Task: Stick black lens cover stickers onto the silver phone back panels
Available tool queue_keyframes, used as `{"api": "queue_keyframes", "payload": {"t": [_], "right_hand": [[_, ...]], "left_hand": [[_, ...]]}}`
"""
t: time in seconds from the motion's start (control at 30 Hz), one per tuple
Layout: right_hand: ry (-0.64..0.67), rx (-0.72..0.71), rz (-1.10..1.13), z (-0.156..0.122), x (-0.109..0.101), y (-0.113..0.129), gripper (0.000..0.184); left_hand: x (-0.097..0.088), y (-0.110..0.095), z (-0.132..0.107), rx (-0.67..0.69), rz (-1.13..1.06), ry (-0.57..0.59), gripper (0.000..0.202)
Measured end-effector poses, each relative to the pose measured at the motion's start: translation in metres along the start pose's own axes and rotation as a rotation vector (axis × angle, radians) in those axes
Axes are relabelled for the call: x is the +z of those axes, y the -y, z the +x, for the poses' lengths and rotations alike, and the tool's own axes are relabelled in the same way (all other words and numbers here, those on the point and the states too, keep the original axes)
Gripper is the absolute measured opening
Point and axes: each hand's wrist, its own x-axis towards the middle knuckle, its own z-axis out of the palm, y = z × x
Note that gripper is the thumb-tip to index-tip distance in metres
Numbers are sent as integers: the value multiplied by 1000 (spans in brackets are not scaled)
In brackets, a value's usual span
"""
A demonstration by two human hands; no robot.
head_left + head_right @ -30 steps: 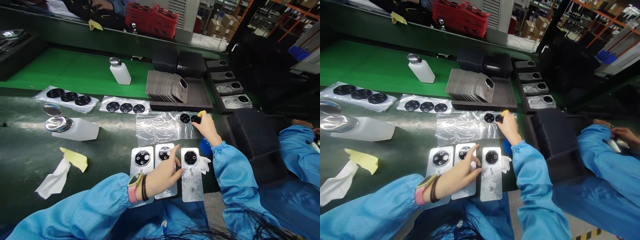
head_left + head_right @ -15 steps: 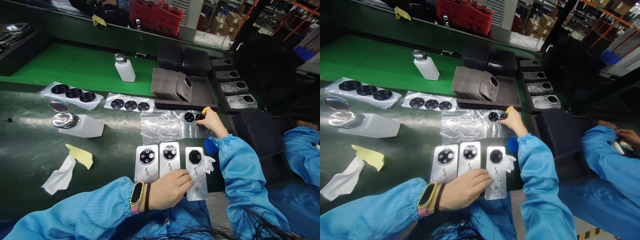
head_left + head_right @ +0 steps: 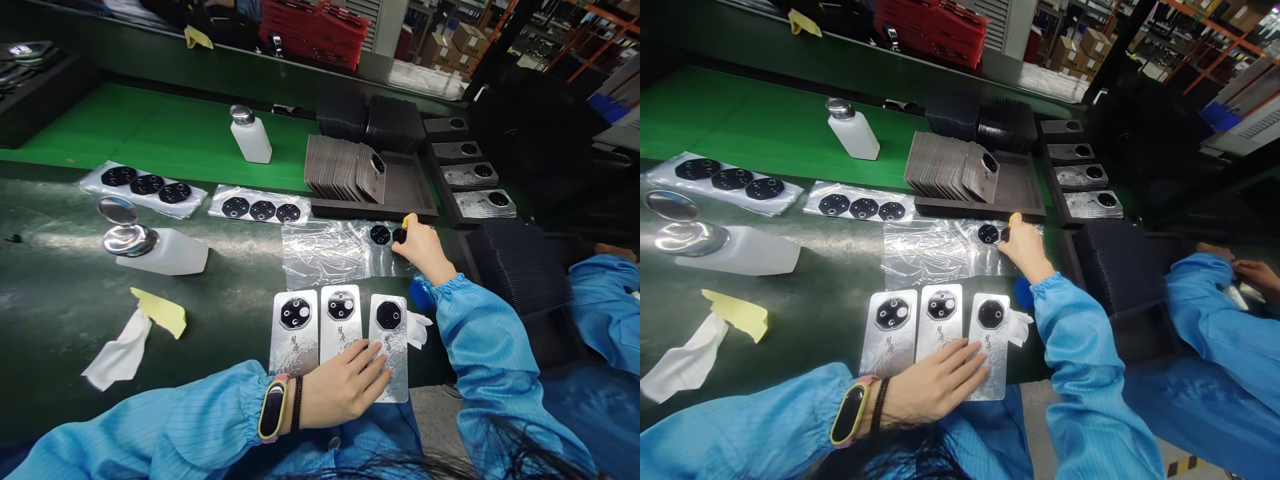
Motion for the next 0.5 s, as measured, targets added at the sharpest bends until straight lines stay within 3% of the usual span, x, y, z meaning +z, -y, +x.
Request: {"api": "queue_keyframes", "payload": {"t": [0.3,0.5], "right_hand": [[72,111,353,3,-17,-10,33],[29,76,578,-4,-19,-16,33]], "left_hand": [[6,-1,-5,-27,-68,-11,26],[-10,8,4,-191,-403,43,25]]}}
